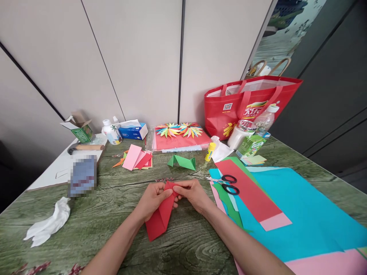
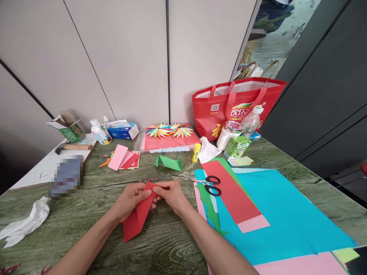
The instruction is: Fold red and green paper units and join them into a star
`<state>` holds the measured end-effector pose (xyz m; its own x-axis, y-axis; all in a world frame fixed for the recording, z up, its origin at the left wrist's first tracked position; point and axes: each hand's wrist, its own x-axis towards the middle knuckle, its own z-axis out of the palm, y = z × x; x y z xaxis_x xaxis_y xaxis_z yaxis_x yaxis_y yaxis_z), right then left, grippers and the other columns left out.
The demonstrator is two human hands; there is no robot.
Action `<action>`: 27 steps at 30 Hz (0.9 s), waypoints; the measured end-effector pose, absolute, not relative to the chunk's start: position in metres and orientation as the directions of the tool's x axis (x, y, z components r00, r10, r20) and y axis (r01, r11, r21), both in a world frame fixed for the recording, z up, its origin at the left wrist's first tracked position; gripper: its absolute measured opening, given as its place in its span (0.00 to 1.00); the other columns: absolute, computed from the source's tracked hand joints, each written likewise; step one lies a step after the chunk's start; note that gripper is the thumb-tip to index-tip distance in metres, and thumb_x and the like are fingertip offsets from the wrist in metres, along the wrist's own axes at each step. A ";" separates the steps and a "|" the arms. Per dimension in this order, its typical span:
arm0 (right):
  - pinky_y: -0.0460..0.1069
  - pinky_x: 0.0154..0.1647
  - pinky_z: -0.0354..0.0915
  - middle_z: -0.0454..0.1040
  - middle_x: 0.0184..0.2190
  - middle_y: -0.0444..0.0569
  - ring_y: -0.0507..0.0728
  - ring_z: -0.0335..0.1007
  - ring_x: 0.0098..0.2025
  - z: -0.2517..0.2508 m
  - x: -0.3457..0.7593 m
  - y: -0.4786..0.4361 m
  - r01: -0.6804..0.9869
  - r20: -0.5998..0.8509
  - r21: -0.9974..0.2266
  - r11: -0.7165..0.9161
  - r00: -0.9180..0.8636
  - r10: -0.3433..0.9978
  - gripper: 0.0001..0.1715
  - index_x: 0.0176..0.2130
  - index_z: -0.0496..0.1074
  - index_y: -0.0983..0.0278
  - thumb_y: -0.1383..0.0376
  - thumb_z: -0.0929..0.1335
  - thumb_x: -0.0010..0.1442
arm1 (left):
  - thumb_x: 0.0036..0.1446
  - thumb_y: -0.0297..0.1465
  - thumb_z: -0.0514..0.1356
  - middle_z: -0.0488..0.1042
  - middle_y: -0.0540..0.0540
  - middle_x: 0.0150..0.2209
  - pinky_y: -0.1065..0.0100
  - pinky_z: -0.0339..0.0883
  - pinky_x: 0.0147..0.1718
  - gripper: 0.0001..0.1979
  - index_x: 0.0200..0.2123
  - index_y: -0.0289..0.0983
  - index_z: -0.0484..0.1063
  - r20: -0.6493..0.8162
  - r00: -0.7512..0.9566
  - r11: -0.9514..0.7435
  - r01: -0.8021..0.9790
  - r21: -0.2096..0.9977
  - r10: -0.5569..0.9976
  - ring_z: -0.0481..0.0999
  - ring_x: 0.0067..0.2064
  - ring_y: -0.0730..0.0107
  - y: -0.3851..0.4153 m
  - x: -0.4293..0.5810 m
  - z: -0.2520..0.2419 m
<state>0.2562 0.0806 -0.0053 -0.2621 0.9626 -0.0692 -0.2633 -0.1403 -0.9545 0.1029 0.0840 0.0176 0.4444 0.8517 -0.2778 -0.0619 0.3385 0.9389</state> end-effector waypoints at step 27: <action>0.44 0.24 0.64 0.72 0.20 0.45 0.47 0.66 0.22 0.001 0.272 0.087 -0.167 -0.335 -0.897 -0.410 -0.350 0.875 0.19 0.25 0.72 0.68 0.54 0.73 0.42 | 0.43 0.36 0.65 0.76 0.42 0.22 0.75 0.64 0.17 0.14 0.28 0.30 0.71 -0.339 0.388 0.340 0.069 0.938 0.857 0.73 0.18 0.72 0.091 0.089 0.027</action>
